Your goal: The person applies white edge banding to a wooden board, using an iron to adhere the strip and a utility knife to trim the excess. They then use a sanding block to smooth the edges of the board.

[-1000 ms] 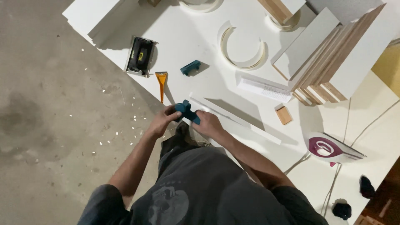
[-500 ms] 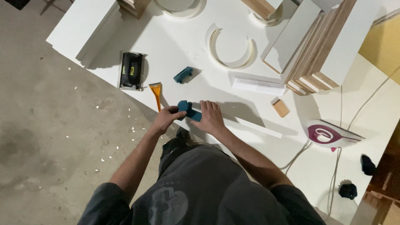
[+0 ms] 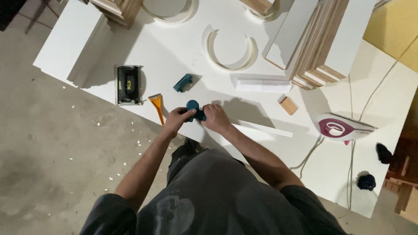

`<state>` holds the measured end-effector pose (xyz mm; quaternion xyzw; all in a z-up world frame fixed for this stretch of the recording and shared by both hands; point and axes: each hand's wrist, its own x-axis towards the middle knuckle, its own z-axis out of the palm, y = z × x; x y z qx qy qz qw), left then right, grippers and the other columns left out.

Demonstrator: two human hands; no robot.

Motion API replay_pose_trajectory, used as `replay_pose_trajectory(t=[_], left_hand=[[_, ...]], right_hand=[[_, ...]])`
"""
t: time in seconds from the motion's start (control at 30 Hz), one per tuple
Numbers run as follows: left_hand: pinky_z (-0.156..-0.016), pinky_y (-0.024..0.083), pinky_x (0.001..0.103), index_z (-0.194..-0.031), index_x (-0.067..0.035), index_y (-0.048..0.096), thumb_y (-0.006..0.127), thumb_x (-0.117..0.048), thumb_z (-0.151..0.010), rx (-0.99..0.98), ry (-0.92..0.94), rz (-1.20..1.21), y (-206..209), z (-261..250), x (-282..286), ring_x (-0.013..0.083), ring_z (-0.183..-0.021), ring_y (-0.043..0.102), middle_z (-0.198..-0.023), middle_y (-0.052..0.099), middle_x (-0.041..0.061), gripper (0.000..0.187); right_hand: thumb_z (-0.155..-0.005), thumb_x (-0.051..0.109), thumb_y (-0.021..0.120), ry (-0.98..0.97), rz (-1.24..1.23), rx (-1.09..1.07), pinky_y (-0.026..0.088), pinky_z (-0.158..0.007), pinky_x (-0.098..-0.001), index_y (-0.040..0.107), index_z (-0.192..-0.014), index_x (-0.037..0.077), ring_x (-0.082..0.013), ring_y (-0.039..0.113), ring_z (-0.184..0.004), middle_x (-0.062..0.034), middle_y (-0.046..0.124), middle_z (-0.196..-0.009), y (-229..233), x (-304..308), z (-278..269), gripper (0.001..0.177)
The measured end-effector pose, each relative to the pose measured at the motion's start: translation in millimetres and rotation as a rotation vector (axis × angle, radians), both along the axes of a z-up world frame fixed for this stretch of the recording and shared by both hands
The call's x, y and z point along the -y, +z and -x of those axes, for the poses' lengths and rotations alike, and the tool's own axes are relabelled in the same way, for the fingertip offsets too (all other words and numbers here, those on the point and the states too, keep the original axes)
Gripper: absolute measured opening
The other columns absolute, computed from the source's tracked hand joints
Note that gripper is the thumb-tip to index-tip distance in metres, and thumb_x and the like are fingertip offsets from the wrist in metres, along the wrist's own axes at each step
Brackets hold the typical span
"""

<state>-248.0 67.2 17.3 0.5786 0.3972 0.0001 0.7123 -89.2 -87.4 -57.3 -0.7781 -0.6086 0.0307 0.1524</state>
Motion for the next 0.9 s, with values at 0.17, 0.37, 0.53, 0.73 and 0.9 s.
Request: replay_pose_trajectory(t=[0.17,0.37,0.53,0.73,0.9], left_hand=[[-0.088,0.055,0.048,-0.128,0.013,0.064,0.090,-0.068,-0.075,-0.039,0.025,0.021,-60,-18,-4,0.0372,-0.104,0.068,-0.107,0.069,0.029,0.100],[-0.086,0.057,0.047,-0.125,0.011,0.067,0.091,-0.070,-0.074,-0.081,0.051,-0.003,-71,-25,-3,0.0344,-0.101,0.068,-0.107,0.068,0.029,0.098],[-0.080,0.055,0.044,-0.115,0.009,0.065,0.095,-0.049,-0.069,-0.028,-0.098,-0.021,-4,-7,-7,0.0350,-0.093,0.066,-0.097,0.064,0.024,0.080],[-0.093,0.054,0.050,-0.135,0.000,0.061,0.091,-0.017,-0.069,-0.054,0.122,0.021,-24,94,2,0.0366,-0.111,0.063,-0.116,0.066,0.022,0.075],[-0.079,0.052,0.052,-0.124,0.001,0.061,0.077,-0.012,-0.079,-0.139,0.727,0.167,-132,253,15,0.0358,-0.092,0.059,-0.104,0.054,0.020,0.050]], right_hand=[[-0.088,0.036,0.078,0.050,0.251,-0.114,0.047,-0.103,-0.0518,0.059,-0.120,-0.007,-0.0431,0.066,-0.111,-0.0278,0.063,-0.109,44,-5,2,0.057],[-0.084,0.038,0.083,0.067,0.139,-0.046,0.051,-0.096,-0.0507,0.058,-0.114,-0.002,-0.0392,0.067,-0.103,-0.0212,0.062,-0.101,22,0,1,0.056],[-0.079,0.046,0.080,-0.015,0.196,-0.203,0.051,-0.092,-0.0512,0.059,-0.109,0.001,-0.0397,0.066,-0.100,-0.0205,0.063,-0.099,45,-5,4,0.058],[-0.100,0.046,0.058,-0.046,-0.011,-0.498,0.056,-0.080,-0.0437,0.055,-0.101,0.006,-0.0330,0.065,-0.086,-0.0115,0.056,-0.086,40,2,-8,0.040],[-0.101,0.031,0.059,0.010,-0.209,-0.517,0.057,-0.070,-0.0410,0.058,-0.095,0.009,-0.0302,0.066,-0.077,-0.0086,0.057,-0.078,25,8,-10,0.022]])
